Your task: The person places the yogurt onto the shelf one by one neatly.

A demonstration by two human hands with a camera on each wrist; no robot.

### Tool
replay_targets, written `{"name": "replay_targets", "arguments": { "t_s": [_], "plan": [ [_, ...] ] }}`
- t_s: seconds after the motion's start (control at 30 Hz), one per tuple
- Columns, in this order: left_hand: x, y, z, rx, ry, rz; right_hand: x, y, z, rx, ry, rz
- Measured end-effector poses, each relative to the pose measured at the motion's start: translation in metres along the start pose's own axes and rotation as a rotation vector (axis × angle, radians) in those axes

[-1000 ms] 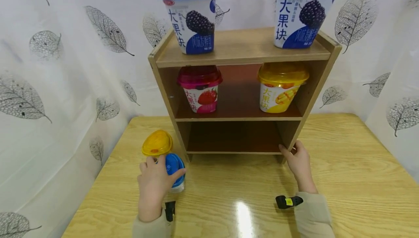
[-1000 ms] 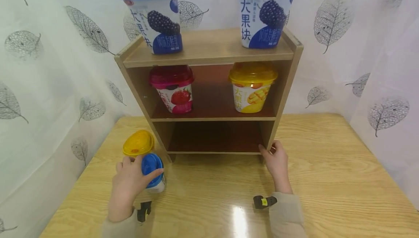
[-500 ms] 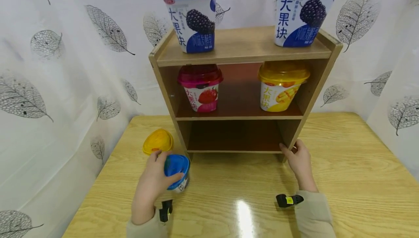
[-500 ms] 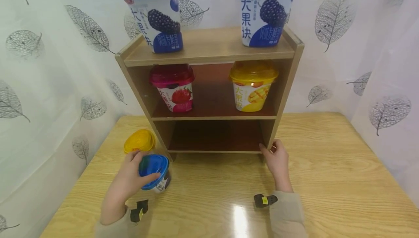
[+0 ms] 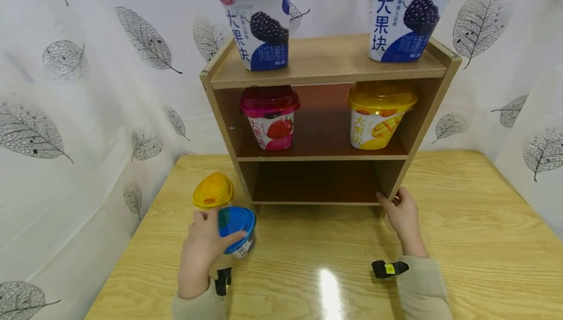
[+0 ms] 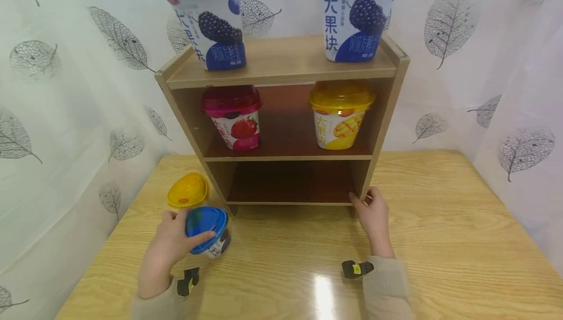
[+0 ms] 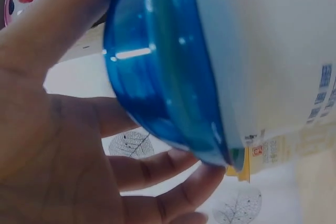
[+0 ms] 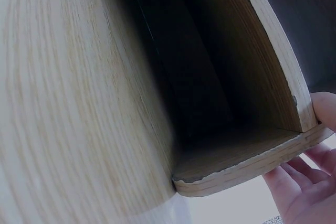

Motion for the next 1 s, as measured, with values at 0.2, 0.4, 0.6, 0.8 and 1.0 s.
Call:
{"name": "replay_targets", "arguments": {
  "t_s": [0.2, 0.4, 0.6, 0.8, 1.0],
  "plan": [
    [-0.002, -0.003, 0.002, 0.092, -0.019, -0.076, -0.001, 0.001, 0.000, 0.013, 0.003, -0.001],
    [-0.002, -0.004, 0.005, 0.182, -0.023, -0.100, -0.001, 0.000, 0.000, 0.010, -0.001, 0.002],
    [-0.003, -0.008, 0.005, 0.207, -0.023, -0.111, -0.001, 0.001, 0.000, 0.006, -0.004, 0.005],
    [-0.006, -0.011, 0.004, 0.232, -0.046, -0.088, -0.001, 0.001, 0.000, 0.016, -0.002, 0.014],
    [-0.008, -0.012, 0.001, 0.281, -0.058, -0.107, 0.000, 0.002, 0.000, 0.012, 0.001, 0.014]
  ]
}}
Point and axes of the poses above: each hand's wrist, its own x-axis away from the middle knuckle, its own z-axis out of the back of the hand, y = z × x, the point moved 3 cm from there along -x, towards the middle knuckle, and after that the axes turned 2 degrees about -y, right-handed, at the moved point
